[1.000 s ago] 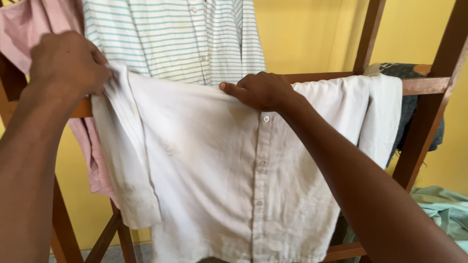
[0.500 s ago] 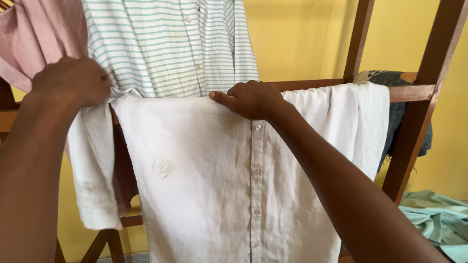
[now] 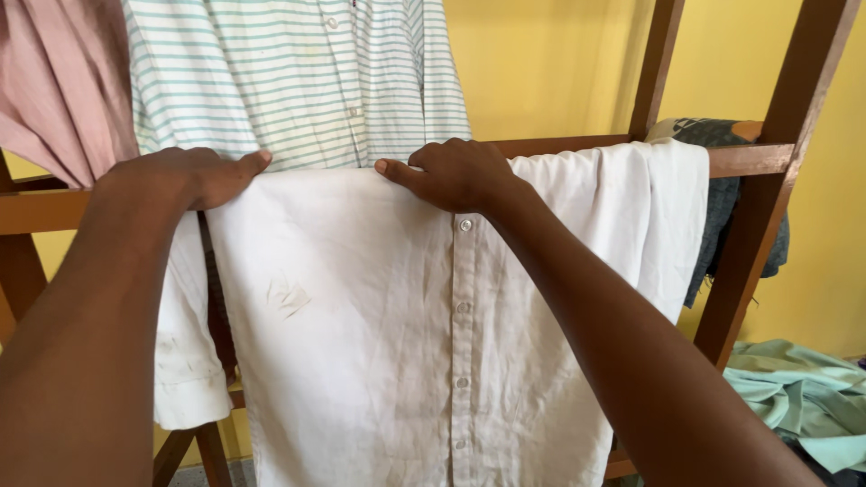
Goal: The person takes a white shirt from a wooden rack, smooths it out, and buttons it from bottom to top. They then place a red hanger inside the shirt, adjust the collar and shoulders, and hang the shirt back on the rack.
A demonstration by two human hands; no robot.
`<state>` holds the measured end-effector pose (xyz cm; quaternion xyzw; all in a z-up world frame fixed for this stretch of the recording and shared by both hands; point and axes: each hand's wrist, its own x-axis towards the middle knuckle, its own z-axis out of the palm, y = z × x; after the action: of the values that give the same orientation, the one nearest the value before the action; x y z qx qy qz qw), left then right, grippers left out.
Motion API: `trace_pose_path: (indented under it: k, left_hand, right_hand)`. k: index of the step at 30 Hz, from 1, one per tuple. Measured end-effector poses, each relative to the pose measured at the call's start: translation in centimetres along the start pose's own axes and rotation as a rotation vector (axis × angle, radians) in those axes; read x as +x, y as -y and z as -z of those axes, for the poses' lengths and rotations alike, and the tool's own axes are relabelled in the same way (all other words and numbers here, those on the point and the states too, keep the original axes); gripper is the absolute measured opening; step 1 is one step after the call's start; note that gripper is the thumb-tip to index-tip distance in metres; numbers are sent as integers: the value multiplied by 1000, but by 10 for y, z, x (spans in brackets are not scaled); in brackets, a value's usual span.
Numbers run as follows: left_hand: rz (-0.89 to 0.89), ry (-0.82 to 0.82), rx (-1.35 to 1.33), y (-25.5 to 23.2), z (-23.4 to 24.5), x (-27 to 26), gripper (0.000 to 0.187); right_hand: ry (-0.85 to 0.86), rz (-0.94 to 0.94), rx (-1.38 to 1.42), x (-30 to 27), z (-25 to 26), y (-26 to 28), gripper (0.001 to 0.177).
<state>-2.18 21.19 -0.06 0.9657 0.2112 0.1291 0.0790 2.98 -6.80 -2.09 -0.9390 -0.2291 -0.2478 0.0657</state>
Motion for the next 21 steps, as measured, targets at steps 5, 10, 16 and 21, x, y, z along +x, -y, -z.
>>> trace_pose_path:
  k: [5,10,16,21]
  left_hand:
    - [-148,-91,51,-5,-4,2,77]
    - [-164,-47,9,-22,-10,-8,89]
    - [-123,-22,30,-26,-8,-10,95]
    - [-134,-37,26,-25,-12,-10,93]
  right_hand:
    - [21,-25,-10,-1,-1,2,88]
    - [-4,114,94,17,-7,-16,78]
    - [-124,145,815,32,13,-114,32]
    - [-320,-78,0,-18,64,-223,34]
